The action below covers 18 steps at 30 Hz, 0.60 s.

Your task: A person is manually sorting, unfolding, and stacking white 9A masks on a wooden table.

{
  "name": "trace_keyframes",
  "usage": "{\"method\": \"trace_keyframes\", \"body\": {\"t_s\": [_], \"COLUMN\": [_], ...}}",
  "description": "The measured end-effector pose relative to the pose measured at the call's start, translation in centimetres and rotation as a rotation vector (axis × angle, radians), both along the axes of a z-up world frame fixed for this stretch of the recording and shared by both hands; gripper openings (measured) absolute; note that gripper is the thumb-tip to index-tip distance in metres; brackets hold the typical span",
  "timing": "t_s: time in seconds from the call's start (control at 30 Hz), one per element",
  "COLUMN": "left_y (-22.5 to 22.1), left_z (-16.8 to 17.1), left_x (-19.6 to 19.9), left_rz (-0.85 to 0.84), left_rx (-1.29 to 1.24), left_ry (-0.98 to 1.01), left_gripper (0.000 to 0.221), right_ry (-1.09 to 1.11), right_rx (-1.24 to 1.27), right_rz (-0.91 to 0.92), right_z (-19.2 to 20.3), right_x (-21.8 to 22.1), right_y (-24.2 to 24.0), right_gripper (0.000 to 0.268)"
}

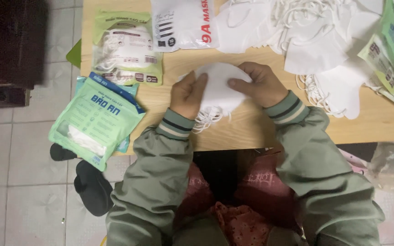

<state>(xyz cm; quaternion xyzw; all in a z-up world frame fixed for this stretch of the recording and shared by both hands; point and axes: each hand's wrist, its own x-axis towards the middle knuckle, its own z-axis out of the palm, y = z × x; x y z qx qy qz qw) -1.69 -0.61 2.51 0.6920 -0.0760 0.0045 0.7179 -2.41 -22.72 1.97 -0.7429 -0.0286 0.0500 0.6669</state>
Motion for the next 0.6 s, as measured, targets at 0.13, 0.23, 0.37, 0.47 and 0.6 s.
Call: {"method": "trace_keyframes", "body": {"t_s": [0.13, 0.23, 0.37, 0.47, 0.6], "left_y": [1.2, 2.5, 2.5, 3.2, 2.4], "left_z": [-4.7, -3.0, 1.2, 0.3, 1.6], "left_x": [2.8, 2.7, 1.0, 2.1, 1.4], "left_rz": [0.352, 0.591, 0.510, 0.500, 0.331], "left_rx": [0.191, 0.306, 0.233, 0.149, -0.074], "left_ry": [-0.145, -0.158, -0.162, -0.241, -0.466], "left_gripper": [0.022, 0.029, 0.033, 0.036, 0.039], "right_ry": [-0.043, -0.095, 0.004, -0.157, -0.083], "right_rx": [0.037, 0.111, -0.373, -0.678, -0.830], "right_rz": [-0.071, -0.139, -0.187, -0.096, 0.015], "right_z": [-0.3, -4.7, -5.4, -5.5, -8.6], "right_x": [0.8, 2.1, 2.9, 3.2, 5.6], "right_y": [0.8, 1.7, 4.3, 5.6, 8.5], "right_gripper": [0.030, 0.033, 0.092, 0.101, 0.119]}}
